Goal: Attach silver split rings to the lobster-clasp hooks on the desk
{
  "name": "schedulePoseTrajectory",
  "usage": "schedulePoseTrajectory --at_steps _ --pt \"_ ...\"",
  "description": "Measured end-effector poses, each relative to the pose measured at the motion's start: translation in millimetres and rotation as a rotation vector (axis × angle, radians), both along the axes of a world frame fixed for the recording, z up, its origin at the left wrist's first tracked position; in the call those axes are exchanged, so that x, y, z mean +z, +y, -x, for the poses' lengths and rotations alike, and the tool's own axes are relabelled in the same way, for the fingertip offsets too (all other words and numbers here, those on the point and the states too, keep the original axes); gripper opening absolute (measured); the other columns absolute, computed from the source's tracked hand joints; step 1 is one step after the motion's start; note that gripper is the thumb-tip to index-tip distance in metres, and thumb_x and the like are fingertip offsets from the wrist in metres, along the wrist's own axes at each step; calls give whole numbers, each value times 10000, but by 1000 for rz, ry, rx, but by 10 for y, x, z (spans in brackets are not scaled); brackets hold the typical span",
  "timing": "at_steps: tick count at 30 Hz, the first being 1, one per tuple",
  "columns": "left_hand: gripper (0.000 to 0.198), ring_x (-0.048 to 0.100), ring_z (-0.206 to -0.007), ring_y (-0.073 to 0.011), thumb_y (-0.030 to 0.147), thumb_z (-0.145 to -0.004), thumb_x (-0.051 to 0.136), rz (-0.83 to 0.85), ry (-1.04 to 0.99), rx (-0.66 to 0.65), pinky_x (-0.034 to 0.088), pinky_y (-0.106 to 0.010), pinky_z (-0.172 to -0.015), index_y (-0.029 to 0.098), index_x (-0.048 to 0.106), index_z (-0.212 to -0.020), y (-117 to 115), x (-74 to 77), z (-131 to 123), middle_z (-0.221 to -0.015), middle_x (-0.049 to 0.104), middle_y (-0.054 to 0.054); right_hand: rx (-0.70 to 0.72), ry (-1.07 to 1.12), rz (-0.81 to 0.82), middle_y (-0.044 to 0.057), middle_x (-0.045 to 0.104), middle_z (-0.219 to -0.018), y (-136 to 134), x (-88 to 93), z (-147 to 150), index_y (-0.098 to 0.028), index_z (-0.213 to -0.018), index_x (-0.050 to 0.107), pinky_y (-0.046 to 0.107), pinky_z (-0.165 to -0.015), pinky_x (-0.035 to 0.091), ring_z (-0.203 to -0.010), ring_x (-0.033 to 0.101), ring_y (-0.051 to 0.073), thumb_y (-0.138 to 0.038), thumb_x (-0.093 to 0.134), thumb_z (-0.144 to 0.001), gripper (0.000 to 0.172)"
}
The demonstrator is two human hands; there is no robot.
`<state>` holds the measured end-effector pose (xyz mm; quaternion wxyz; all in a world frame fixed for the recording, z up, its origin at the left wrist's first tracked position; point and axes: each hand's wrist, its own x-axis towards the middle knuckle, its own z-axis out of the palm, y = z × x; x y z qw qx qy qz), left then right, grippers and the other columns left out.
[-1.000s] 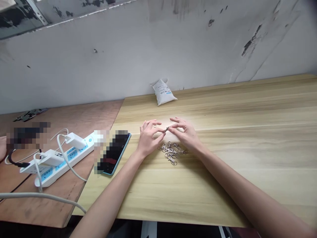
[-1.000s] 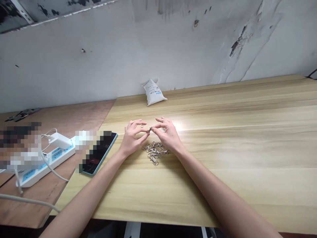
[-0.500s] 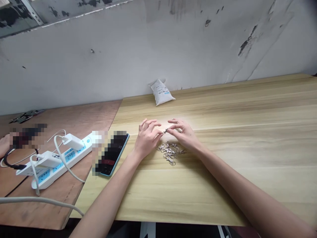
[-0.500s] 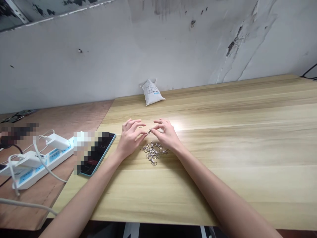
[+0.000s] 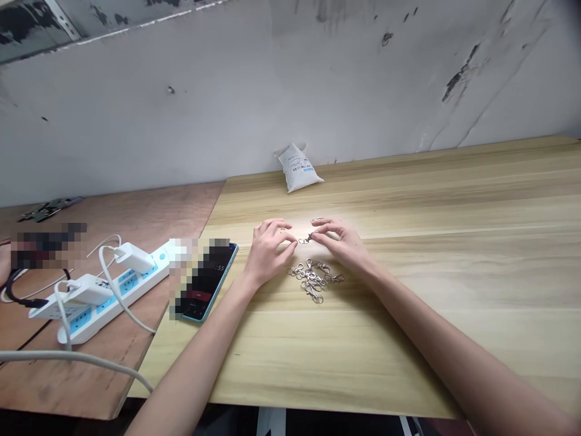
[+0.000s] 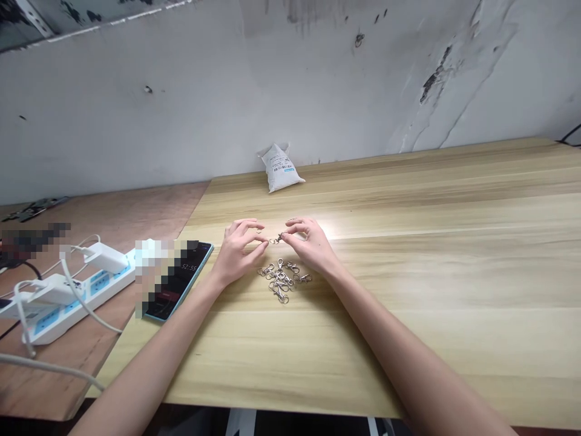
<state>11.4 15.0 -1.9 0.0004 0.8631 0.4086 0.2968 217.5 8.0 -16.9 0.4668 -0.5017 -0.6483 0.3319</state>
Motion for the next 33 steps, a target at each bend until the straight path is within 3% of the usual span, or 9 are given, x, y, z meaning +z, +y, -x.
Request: schedulePoseTrajectory --at_steps 3,7,10,13,16,20,23,29,33 --pt "85 508 -1163 -251 243 -879 601 6 27 45 356 -437 -971 230 670 -831 68 -24 89 -1115 648 -42 102 -193 -74 67 678 -1023 -2 17 -65 -242 -681 695 488 -987 376 -1120 525 278 -329 661 -795 148" --pt "203 515 -1141 -271 260 -889 574 46 129 141 361 -465 -970 226 653 -1073 136 -98 160 -1178 616 -93 189 -384 -170 53 675 -1019 -7 15 -97 -250 -733 694 474 -985 373 -1095 538 266 -373 632 -840 174" --pt "222 520 -1129 -266 270 -914 532 77 194 171 351 -465 -987 221 640 -1102 147 -130 156 -1176 622 -91 72 -533 -219 75 656 -1110 42 -58 -111 -240 -918 698 472 -962 388 -1085 551 266 -384 563 -892 199" --pt "190 532 -1101 -245 258 -928 510 88 202 158 332 -450 -1008 225 648 -1054 143 -135 141 -1133 644 -67 -51 -732 -234 119 546 -1347 110 -151 -132 -216 -1241 588 510 -1001 355 -1223 481 303 -397 504 -926 373" --pt "170 533 -1076 -235 245 -923 519 97 181 120 350 -429 -977 234 656 -1023 138 -131 137 -1105 646 -54 -80 -870 -216 140 446 -1456 140 -194 -144 -201 -1316 533 537 -1064 289 -1334 383 319 -438 448 -950 444" --pt "131 534 -1060 -224 255 -910 553 92 156 63 350 -415 -966 242 670 -969 125 -124 130 -1085 645 -41 -92 -909 -237 108 498 -1412 135 -179 -143 -238 -1194 612 492 -1076 296 -1307 423 283 -438 427 -956 361" --pt "163 531 -1065 -228 268 -907 566 79 152 63 342 -419 -972 240 660 -1037 122 -131 118 -1089 643 -46 -136 -922 -225 122 485 -1426 156 -187 -137 -228 -1309 537 495 -1071 311 -1281 451 286 -446 418 -954 433" --pt "149 534 -1039 -230 278 -924 548 93 153 53 349 -414 -947 236 677 -984 143 -161 103 -1067 644 -46 -87 -991 -144 114 345 -1536 228 -255 -123 -219 -1429 416 572 -1109 247 -1408 304 319 -504 307 -980 543" --pt "137 544 -1034 -222 269 -920 556 150 99 59 371 -395 -916 236 675 -978 157 -187 104 -1060 648 -41 -15 -974 -163 81 326 -1546 246 -251 -115 -214 -1449 388 568 -1136 204 -1424 281 298 -501 283 -986 554"
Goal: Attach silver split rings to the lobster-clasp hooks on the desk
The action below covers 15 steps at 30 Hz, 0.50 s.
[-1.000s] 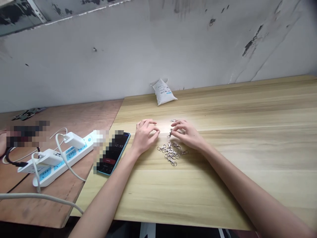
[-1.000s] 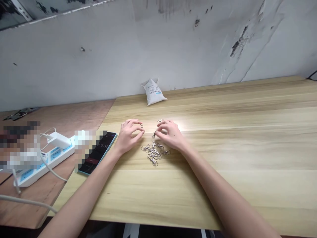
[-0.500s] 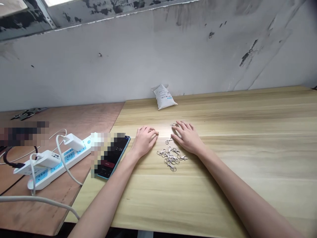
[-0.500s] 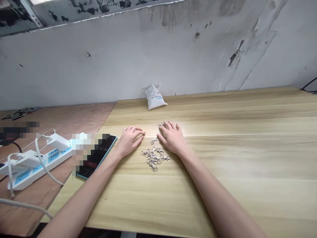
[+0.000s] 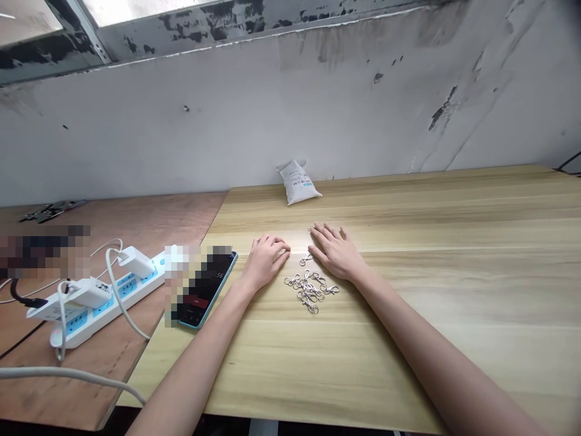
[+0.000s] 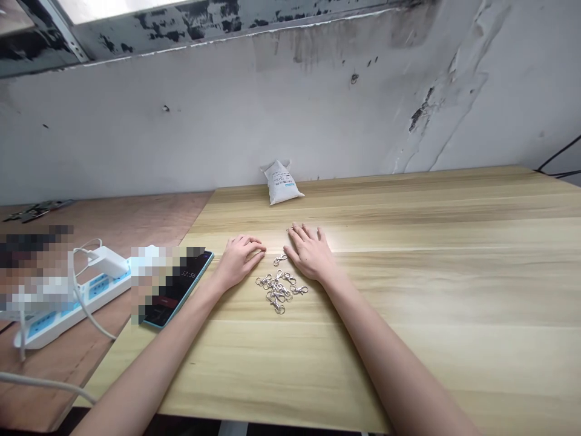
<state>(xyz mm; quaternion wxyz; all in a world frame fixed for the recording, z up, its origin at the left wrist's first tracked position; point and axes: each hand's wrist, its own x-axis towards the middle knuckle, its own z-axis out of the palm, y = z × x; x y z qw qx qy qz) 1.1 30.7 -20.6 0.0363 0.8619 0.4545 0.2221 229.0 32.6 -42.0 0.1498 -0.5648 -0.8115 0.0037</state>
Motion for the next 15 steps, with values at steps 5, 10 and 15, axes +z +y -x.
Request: schedulePoseTrajectory --at_steps 5,10,15 --pt "175 546 -1059 -226 297 -904 584 58 -80 44 390 -390 -927 238 676 -1040 21 -39 19 -1095 634 -49 82 58 -33 82 476 -1457 -10 49 8 -204 -1354 506 548 -1125 219 -1370 369 285 -428 358 -982 459" --pt "151 546 -1051 -230 285 -906 578 61 -85 29 388 -406 -927 246 695 -994 25 -40 26 -1074 642 -44 103 161 -142 70 634 -1267 -3 56 -19 -201 -1167 632 436 -1017 357 -1200 506 249 -302 477 -939 294" --pt "96 543 -1045 -224 252 -883 606 115 -157 23 395 -399 -939 231 688 -928 49 -36 15 -1055 639 -42 98 197 -136 57 662 -1192 43 6 -64 -234 -1054 687 414 -914 393 -1105 540 249 -298 507 -938 223"
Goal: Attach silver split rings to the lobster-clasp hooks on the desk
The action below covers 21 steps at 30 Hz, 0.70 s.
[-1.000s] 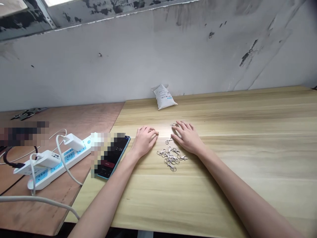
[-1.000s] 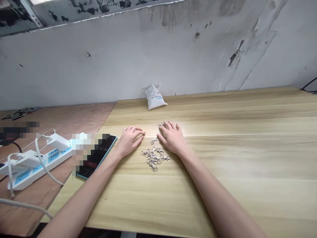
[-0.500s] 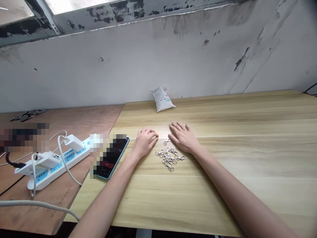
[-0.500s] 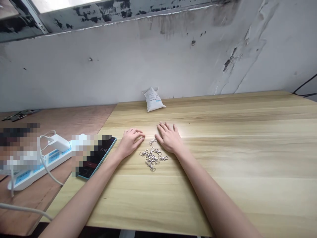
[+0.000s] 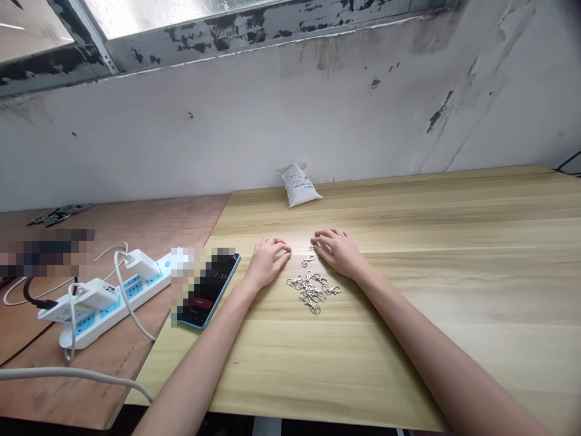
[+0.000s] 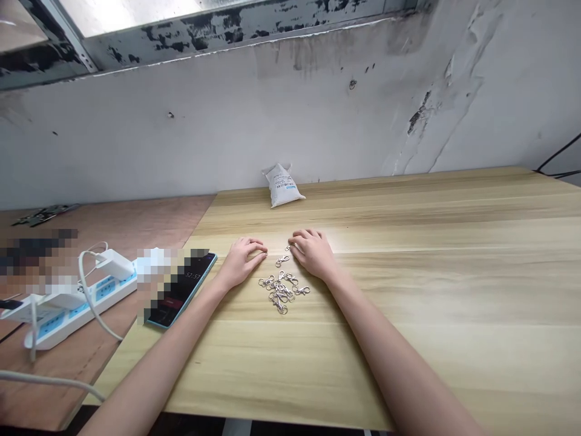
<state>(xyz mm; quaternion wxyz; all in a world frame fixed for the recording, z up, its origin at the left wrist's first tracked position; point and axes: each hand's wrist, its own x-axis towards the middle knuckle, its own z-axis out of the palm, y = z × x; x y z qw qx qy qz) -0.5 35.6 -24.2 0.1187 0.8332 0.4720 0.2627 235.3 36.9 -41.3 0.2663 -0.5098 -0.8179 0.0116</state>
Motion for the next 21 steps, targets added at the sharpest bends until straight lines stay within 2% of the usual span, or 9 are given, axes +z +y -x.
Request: schedulePoseTrajectory --at_steps 5,10,16,21 --pt "35 549 -1022 -213 211 -863 618 46 -78 -15 405 -375 -929 210 651 -874 -7 12 -31 -1029 649 -34 30 -17 -34 45 687 -1073 -10 38 -3 -240 -957 705 380 -873 387 -1006 561 225 -310 528 -943 190" --pt "62 565 -955 -209 249 -875 621 7 -53 -26 390 -376 -876 222 673 -855 -62 44 -71 -952 693 -16 21 -71 -32 62 682 -975 -45 111 24 -204 -858 688 358 -843 388 -958 568 220 -272 545 -928 173" --pt "154 573 -924 -210 324 -902 598 -42 -6 -6 353 -396 -860 241 713 -842 -81 65 -91 -908 724 -11 60 -82 -37 65 659 -938 -51 107 31 -204 -883 710 338 -801 408 -900 582 200 -260 520 -938 206" --pt "138 574 -904 -199 334 -878 639 -65 -9 4 344 -386 -849 236 714 -814 -77 61 -94 -882 715 0 125 -53 -36 67 652 -936 -64 124 -13 -207 -890 735 315 -781 447 -870 583 188 -271 545 -921 203"
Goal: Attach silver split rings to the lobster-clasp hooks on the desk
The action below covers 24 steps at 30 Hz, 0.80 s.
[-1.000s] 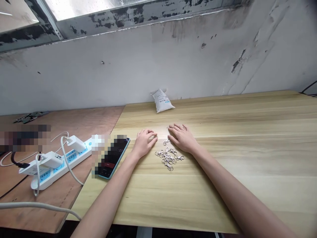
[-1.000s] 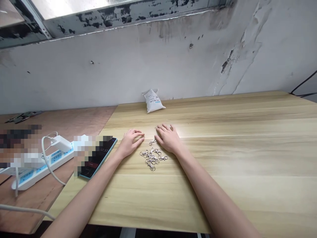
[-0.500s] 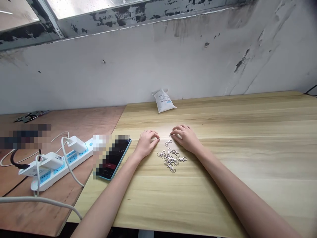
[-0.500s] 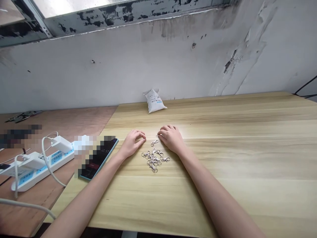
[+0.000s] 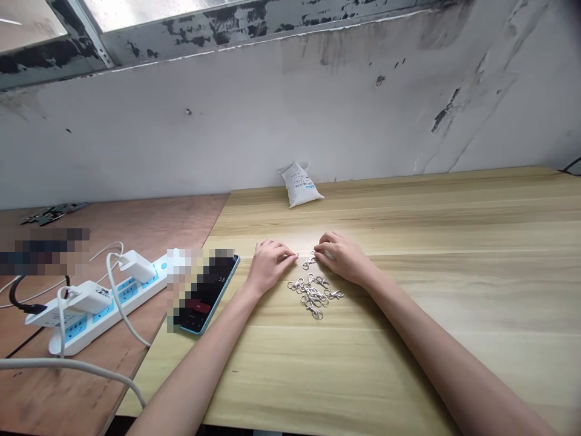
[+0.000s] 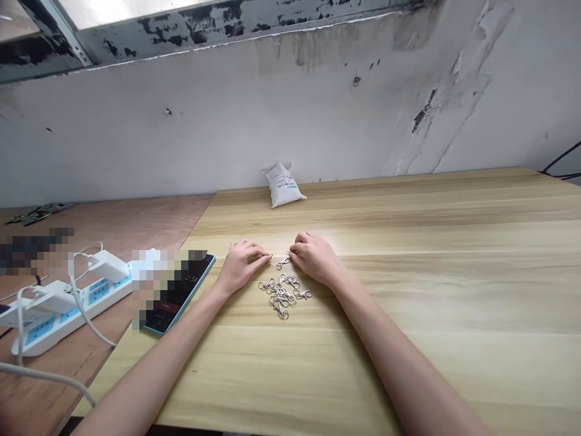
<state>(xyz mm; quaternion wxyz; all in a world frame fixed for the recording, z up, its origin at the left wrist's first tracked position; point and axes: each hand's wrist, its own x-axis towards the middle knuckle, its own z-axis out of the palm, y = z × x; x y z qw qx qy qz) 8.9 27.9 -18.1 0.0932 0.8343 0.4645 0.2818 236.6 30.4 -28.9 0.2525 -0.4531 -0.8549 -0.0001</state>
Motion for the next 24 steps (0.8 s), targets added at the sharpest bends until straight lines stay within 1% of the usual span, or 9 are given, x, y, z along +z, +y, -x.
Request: schedulePoseTrajectory --at_steps 5,10,15,18,21,24 --pt "125 570 -901 -200 332 -834 696 -9 -25 15 351 -383 -846 221 703 -778 -6 -2 -3 -867 704 -1 -6 -56 3 60 666 -908 -19 44 -49 -196 -825 745 303 -771 447 -842 579 183 -259 566 -909 207" --pt "107 562 -934 -212 330 -828 701 -14 -34 18 358 -394 -857 237 722 -779 -5 -8 0 -902 701 -10 -32 -146 -15 49 682 -867 -41 93 -51 -207 -751 735 309 -743 407 -803 566 184 -228 575 -900 219" --pt "99 548 -996 -227 314 -852 672 -20 -10 12 368 -407 -878 245 734 -818 -1 -17 2 -976 696 -26 -86 -263 -72 69 688 -834 -55 128 24 -180 -707 698 339 -746 368 -807 559 205 -207 504 -930 297" --pt "88 540 -1023 -228 289 -861 660 -18 2 8 371 -410 -890 250 736 -840 -1 -21 3 -1007 688 -28 -141 -267 -94 85 685 -833 -49 111 61 -169 -713 684 347 -756 365 -806 559 209 -205 454 -948 331" --pt "88 532 -1045 -233 281 -864 653 -13 10 12 372 -416 -908 254 735 -843 -2 -18 1 -1029 680 -35 -193 -245 -98 92 678 -837 -40 84 78 -169 -735 679 346 -762 366 -812 562 212 -185 473 -922 279" --pt "74 526 -1058 -234 285 -852 667 -18 2 10 369 -418 -927 255 732 -832 -3 -13 -1 -1043 672 -36 -203 -205 -92 85 675 -869 -45 74 84 -178 -774 674 340 -797 370 -848 567 214 -162 502 -893 210"
